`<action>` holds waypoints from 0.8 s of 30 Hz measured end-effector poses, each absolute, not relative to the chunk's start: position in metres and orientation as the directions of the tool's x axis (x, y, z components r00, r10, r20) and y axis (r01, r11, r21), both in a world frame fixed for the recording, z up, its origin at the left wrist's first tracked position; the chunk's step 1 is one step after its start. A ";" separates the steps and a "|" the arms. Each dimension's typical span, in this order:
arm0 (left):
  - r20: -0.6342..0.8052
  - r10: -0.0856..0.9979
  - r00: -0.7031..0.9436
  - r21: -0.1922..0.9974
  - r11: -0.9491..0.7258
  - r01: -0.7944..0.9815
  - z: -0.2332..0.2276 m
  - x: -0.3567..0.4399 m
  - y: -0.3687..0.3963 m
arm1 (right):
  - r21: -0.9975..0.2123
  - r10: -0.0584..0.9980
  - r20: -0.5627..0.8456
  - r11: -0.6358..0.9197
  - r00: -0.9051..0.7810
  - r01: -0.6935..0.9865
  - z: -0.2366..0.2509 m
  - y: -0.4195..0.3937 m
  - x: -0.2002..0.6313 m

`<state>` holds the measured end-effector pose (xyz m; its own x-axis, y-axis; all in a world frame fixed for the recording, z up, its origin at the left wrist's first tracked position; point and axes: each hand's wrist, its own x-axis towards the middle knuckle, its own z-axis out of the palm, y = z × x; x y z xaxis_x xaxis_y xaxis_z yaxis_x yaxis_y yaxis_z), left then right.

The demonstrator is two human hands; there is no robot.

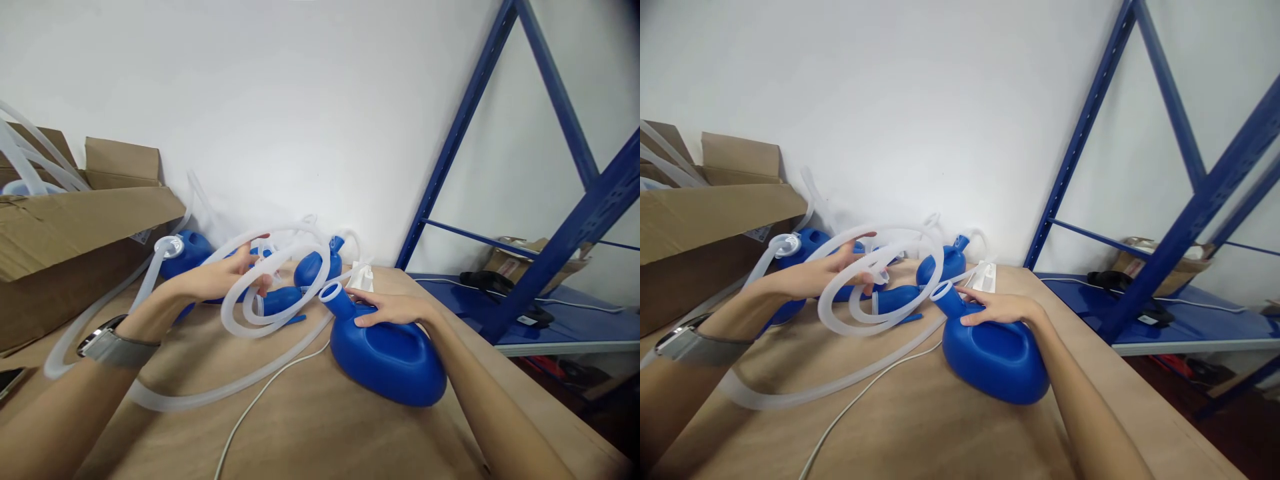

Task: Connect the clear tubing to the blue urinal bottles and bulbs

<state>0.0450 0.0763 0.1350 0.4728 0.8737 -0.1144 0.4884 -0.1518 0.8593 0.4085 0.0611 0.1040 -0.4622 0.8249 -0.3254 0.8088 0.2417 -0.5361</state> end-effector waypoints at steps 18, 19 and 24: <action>-0.358 0.856 0.372 0.717 -0.003 0.697 0.172 0.040 0.040 | -0.532 0.863 -0.233 0.272 -0.448 0.802 0.096 0.064 0.388; -0.296 0.890 0.348 0.739 -0.017 0.673 0.175 0.038 0.039 | -0.530 0.864 -0.233 0.272 -0.446 0.804 0.096 0.064 0.388; 0.008 0.992 0.127 0.922 -0.056 0.383 0.176 0.025 0.053 | -0.520 0.866 -0.243 0.264 -0.438 0.812 0.094 0.065 0.389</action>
<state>0.0247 0.0531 0.1764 0.1266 0.9919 0.0076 0.3826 -0.0558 0.9222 0.3891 0.0655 0.0939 -0.4377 0.8657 -0.2430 0.8120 0.2645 -0.5204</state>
